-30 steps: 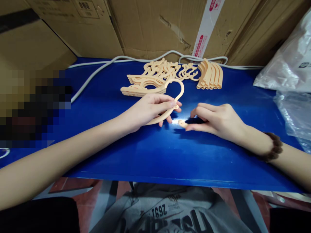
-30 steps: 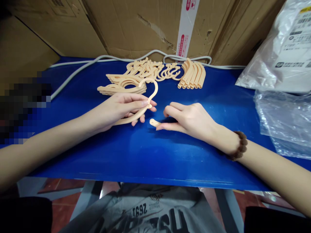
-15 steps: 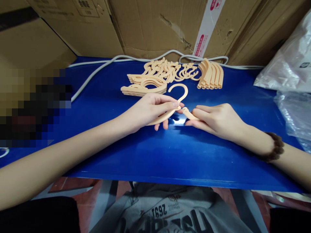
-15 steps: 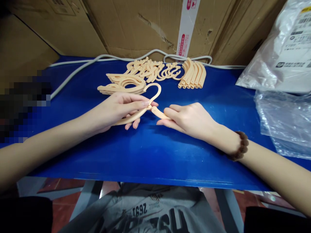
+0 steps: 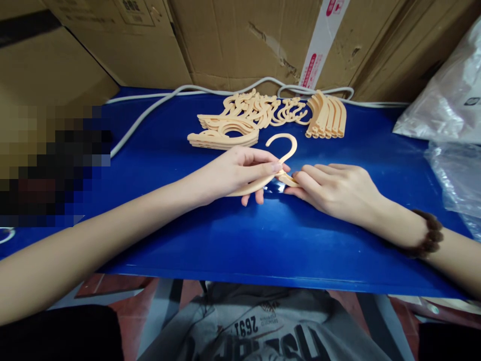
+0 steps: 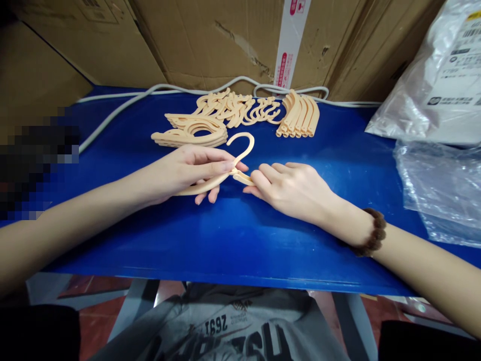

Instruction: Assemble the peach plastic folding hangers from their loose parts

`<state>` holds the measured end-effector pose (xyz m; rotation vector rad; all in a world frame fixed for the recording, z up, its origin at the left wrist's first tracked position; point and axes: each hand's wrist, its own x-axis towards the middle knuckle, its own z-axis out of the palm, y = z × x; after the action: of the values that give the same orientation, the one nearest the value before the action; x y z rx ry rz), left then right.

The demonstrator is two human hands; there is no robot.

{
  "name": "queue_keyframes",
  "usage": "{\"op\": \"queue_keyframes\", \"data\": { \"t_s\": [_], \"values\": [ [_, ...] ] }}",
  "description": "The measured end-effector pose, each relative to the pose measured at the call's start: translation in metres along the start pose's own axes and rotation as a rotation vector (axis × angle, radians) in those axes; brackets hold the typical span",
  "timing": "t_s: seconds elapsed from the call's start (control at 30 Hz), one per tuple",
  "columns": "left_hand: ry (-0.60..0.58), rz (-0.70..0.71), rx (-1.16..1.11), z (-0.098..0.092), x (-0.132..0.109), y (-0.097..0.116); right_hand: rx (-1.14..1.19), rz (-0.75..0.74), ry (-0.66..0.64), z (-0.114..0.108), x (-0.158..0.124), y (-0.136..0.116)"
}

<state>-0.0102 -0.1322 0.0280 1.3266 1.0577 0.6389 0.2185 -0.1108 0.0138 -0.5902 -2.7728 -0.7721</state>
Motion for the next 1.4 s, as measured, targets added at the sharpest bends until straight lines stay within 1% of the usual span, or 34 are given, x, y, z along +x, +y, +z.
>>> {"op": "queue_keyframes", "data": {
  "t_s": [0.13, 0.23, 0.3, 0.43, 0.53, 0.7, 0.83, 1.0, 1.17, 1.4],
  "values": [
    [-0.003, 0.024, -0.002, 0.001, -0.001, 0.003, -0.036, 0.011, 0.019, 0.0, -0.001, -0.002],
    [0.004, 0.054, 0.0, 0.004, -0.002, 0.004, -0.011, -0.001, 0.052, 0.001, -0.003, -0.002],
    [-0.001, 0.078, 0.011, 0.006, -0.003, 0.004, 0.011, -0.005, 0.051, 0.002, -0.004, -0.002],
    [0.014, 0.14, 0.034, 0.007, -0.002, 0.0, 0.057, 0.029, -0.032, 0.002, -0.005, -0.003],
    [0.032, 0.171, 0.054, 0.007, -0.001, -0.004, 0.114, 0.094, -0.096, 0.0, -0.006, -0.006],
    [0.101, 0.241, 0.121, 0.009, -0.003, -0.01, 0.19, 0.217, -0.15, -0.003, -0.004, -0.012],
    [0.132, 0.24, 0.149, 0.011, -0.004, -0.012, 0.247, 0.3, -0.239, -0.007, 0.001, -0.014],
    [0.129, 0.22, 0.156, 0.012, -0.004, -0.012, 0.328, 0.393, -0.365, -0.013, 0.006, -0.016],
    [0.101, 0.241, 0.181, 0.013, -0.004, -0.013, 0.34, 0.426, -0.444, -0.014, 0.009, -0.016],
    [0.096, 0.275, 0.207, 0.014, -0.003, -0.017, 0.268, 0.447, -0.47, -0.015, 0.009, -0.016]
  ]
}}
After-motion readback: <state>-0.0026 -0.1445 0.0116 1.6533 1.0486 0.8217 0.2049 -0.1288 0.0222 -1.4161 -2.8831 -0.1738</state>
